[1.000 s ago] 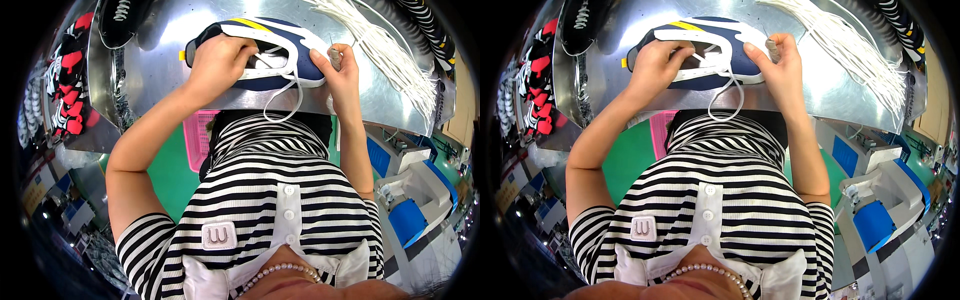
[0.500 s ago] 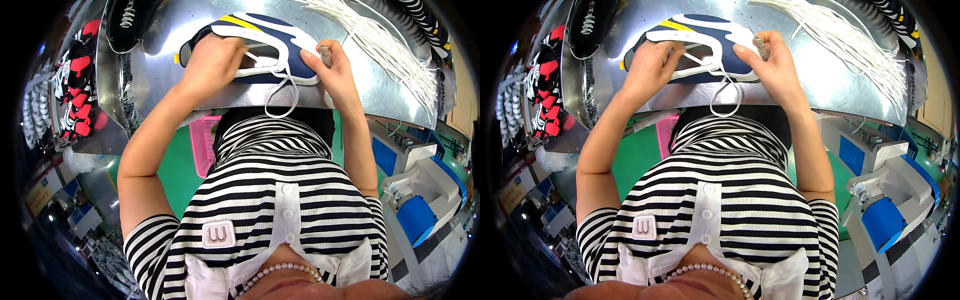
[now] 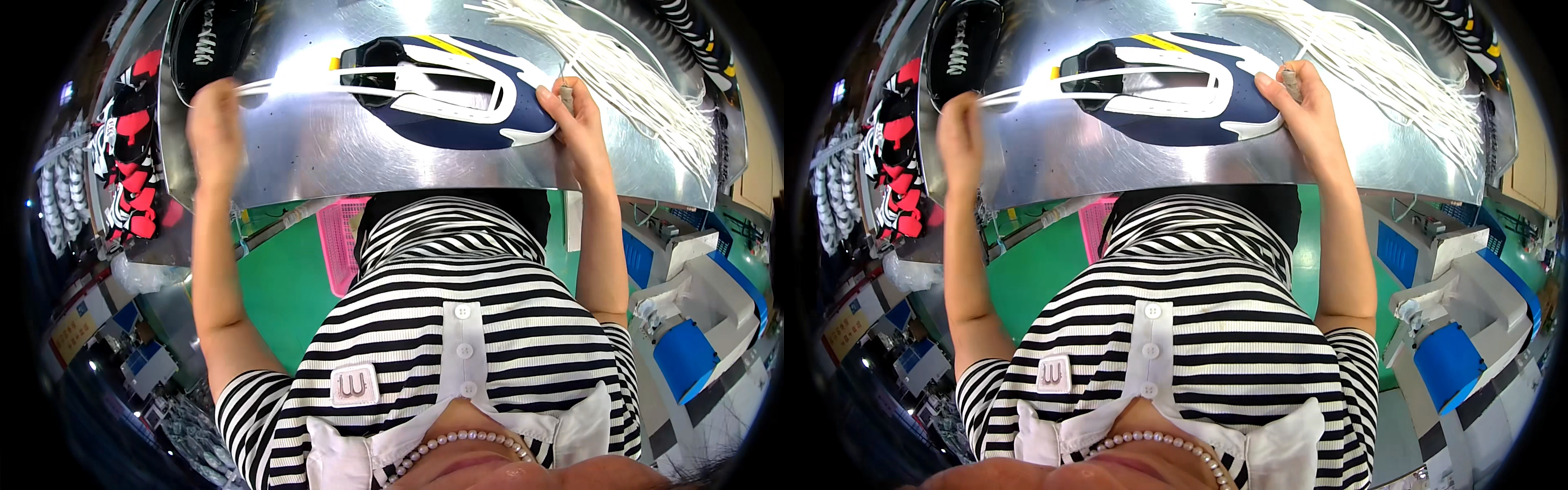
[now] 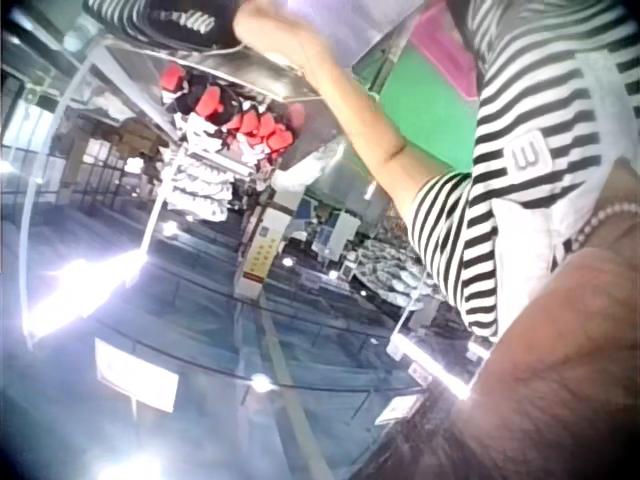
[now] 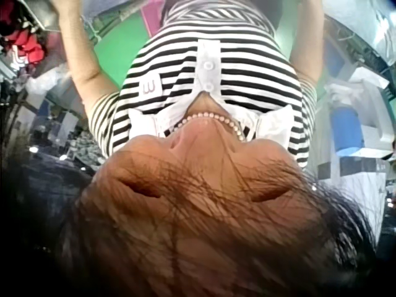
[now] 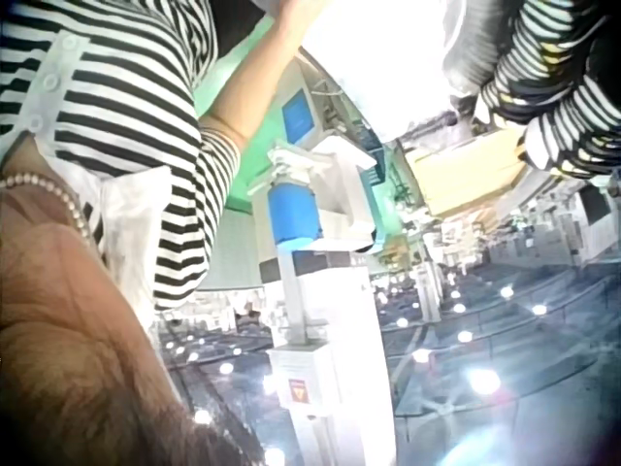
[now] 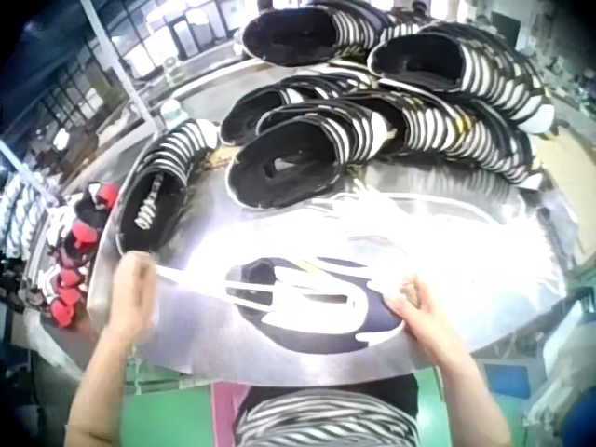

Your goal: The person laces several blue and yellow athletic shoes one at a time by threading white laces through the eyelets and pulling them tight.

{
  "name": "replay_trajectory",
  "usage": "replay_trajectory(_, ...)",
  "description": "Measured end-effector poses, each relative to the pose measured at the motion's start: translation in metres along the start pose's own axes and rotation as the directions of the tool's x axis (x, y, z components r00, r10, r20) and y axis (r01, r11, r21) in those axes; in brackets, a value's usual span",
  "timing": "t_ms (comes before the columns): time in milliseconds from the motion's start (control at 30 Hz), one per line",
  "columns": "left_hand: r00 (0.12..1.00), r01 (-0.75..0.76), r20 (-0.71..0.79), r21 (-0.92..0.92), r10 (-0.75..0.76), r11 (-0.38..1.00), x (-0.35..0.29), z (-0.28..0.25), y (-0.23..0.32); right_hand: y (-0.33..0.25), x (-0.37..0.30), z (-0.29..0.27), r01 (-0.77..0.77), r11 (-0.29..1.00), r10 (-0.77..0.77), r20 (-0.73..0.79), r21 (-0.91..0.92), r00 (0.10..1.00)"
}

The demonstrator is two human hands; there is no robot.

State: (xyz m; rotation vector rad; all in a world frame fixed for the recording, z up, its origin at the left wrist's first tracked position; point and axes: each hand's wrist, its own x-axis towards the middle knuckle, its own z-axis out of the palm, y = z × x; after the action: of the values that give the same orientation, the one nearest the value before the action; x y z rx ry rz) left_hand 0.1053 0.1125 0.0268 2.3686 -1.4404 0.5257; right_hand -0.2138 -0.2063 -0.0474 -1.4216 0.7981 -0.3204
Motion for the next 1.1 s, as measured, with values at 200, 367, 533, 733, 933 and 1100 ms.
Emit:
replay_trajectory(200,0.878,-0.316,0.039,-0.702,0.477,0.638,0.083,-0.016,0.164,-0.01,0.007,0.004,0.342,0.576,-0.564,-0.057,-0.742,0.824)
replay_trajectory(367,0.931,-0.298,-0.007,-0.59,0.364,0.75,0.092,0.018,0.175,-0.046,-0.019,0.006,0.312,0.934,-0.334,-0.12,-0.172,0.935)
replay_trajectory(533,0.94,-0.273,-0.02,-0.641,0.341,0.717,0.096,0.043,0.196,-0.05,-0.017,0.046,0.267,0.948,-0.286,0.096,0.171,0.954)
replay_trajectory(733,0.923,-0.061,0.314,-0.452,0.223,0.89,0.048,0.031,0.162,-0.036,-0.007,0.051,0.044,0.937,-0.072,0.068,0.347,0.995)
replay_trajectory(933,0.363,0.931,0.931,-0.364,0.043,0.033,0.064,0.078,0.171,-0.013,0.0,0.067,0.135,0.973,-0.125,-0.064,0.186,0.99)
replay_trajectory(1100,0.608,0.793,0.77,-0.602,-0.194,0.094,0.05,0.074,0.199,-0.019,-0.009,0.067,0.24,0.961,-0.253,-0.085,-0.137,0.964)
